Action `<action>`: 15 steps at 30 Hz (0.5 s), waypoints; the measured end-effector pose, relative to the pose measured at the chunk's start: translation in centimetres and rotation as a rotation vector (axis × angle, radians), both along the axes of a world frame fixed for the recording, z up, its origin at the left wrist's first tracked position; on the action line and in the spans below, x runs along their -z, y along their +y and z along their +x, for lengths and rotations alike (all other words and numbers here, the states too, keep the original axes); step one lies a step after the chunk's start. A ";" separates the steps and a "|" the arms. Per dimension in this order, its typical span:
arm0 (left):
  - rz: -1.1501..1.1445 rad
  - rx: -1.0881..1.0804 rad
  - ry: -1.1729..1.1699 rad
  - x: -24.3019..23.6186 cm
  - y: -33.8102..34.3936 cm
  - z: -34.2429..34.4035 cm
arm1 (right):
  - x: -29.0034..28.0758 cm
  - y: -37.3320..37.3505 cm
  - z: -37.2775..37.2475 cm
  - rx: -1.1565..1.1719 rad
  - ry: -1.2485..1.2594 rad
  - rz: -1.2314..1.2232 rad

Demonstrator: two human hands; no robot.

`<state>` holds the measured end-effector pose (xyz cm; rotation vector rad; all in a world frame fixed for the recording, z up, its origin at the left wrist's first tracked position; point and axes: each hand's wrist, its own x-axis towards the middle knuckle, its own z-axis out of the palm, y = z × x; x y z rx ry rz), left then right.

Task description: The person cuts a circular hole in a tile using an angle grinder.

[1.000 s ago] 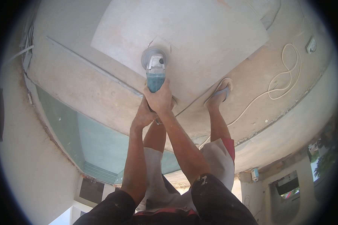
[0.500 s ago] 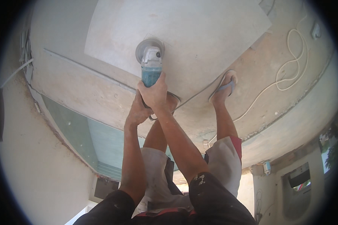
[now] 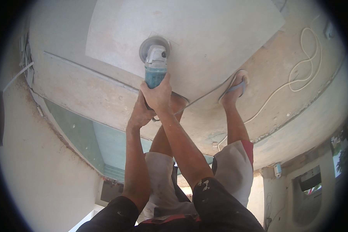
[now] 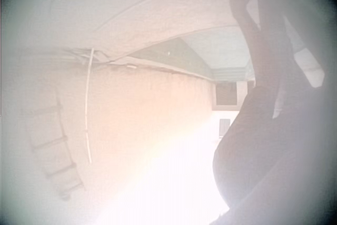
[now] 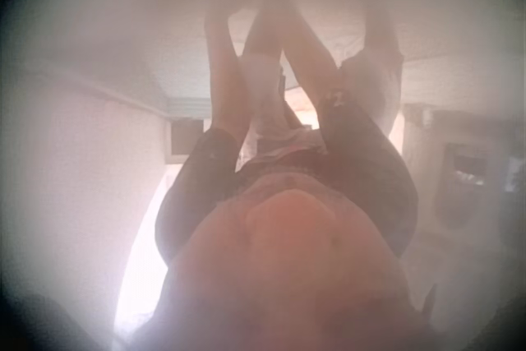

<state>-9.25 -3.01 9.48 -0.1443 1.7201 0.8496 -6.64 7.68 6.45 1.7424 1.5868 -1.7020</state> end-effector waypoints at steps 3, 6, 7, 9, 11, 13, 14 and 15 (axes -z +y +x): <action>-0.010 0.010 -0.012 0.1 -0.2 -0.3 | 0.2 -0.4 -0.1 0.018 -0.003 0.006; -0.002 0.020 -0.013 0.1 -0.1 -0.5 | 0.8 -0.9 0.0 0.040 0.022 0.056; 0.002 0.020 -0.016 0.2 0.0 -0.6 | 0.9 -1.0 0.0 0.048 0.026 0.063; -0.002 0.038 -0.009 0.4 -0.1 -0.7 | 0.9 -1.1 -0.1 0.058 0.029 0.068; -0.021 0.075 0.011 0.5 -0.2 -0.8 | 0.9 -1.1 -0.1 0.061 0.028 0.063; -0.018 0.066 0.005 0.5 -0.2 -0.8 | 1.1 -1.2 -0.1 0.058 0.028 0.082; -0.017 0.061 0.002 0.6 -0.1 -0.8 | 1.1 -1.2 -0.1 0.056 0.028 0.092; -0.012 0.053 -0.007 0.7 -0.2 -0.8 | 1.1 -1.3 -0.1 0.054 0.019 0.094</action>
